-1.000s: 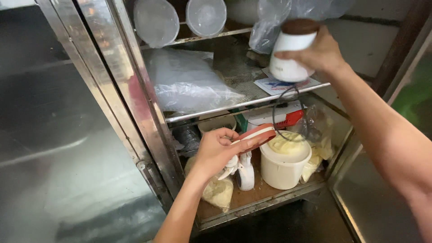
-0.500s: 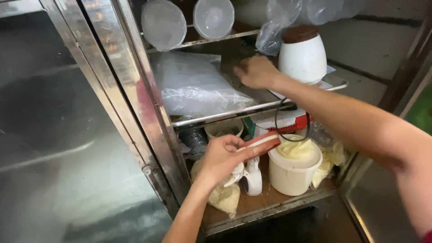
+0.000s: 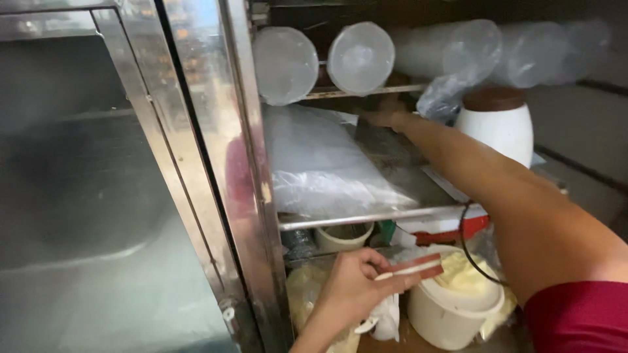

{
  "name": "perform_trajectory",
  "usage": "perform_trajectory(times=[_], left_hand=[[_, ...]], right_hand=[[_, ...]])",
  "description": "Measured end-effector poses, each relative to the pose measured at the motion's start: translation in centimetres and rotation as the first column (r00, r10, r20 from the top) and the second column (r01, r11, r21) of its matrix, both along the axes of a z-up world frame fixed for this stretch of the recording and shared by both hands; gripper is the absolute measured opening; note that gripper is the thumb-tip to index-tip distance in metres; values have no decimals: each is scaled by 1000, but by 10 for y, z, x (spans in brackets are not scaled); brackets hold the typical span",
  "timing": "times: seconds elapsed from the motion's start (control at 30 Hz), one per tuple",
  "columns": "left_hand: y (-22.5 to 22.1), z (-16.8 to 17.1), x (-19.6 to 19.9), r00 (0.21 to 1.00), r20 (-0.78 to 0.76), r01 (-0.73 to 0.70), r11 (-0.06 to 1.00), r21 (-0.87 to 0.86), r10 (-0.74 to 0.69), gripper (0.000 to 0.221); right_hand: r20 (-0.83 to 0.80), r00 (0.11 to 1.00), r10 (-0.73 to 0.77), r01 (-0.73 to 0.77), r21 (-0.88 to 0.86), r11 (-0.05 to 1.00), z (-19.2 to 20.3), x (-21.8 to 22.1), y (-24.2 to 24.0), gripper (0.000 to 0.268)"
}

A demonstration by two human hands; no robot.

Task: Slicing ginger on a cutting board, washing it in a sink, and placing it into a container.

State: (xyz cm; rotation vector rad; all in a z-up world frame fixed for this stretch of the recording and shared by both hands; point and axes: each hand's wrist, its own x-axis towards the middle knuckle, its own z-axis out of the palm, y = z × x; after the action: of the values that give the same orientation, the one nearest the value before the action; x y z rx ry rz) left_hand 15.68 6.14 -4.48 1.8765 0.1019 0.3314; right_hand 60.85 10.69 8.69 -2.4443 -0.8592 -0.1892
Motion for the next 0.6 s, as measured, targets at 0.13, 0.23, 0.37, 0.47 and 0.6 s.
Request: perform_trajectory(times=[0.13, 0.23, 0.37, 0.47, 0.6], left_hand=[[10, -14, 13, 1000, 1, 8, 999, -50, -8, 38], [17, -6, 13, 1000, 3, 27, 994, -110, -26, 37], [19, 7, 10, 995, -75, 54, 980, -190, -69, 36], [17, -3, 13, 999, -40, -14, 998, -61, 12, 36], [4, 2, 4, 999, -47, -25, 1000, 1, 25, 38]], right_hand=[[157, 979, 132, -138, 24, 990, 6, 19, 20, 101], [153, 981, 118, -127, 46, 991, 38, -4, 44, 104], [117, 989, 86, -94, 63, 994, 33, -28, 54, 107], [81, 996, 32, -38, 75, 996, 24, -43, 38, 110], [39, 997, -61, 56, 110, 992, 16, -54, 12, 113]])
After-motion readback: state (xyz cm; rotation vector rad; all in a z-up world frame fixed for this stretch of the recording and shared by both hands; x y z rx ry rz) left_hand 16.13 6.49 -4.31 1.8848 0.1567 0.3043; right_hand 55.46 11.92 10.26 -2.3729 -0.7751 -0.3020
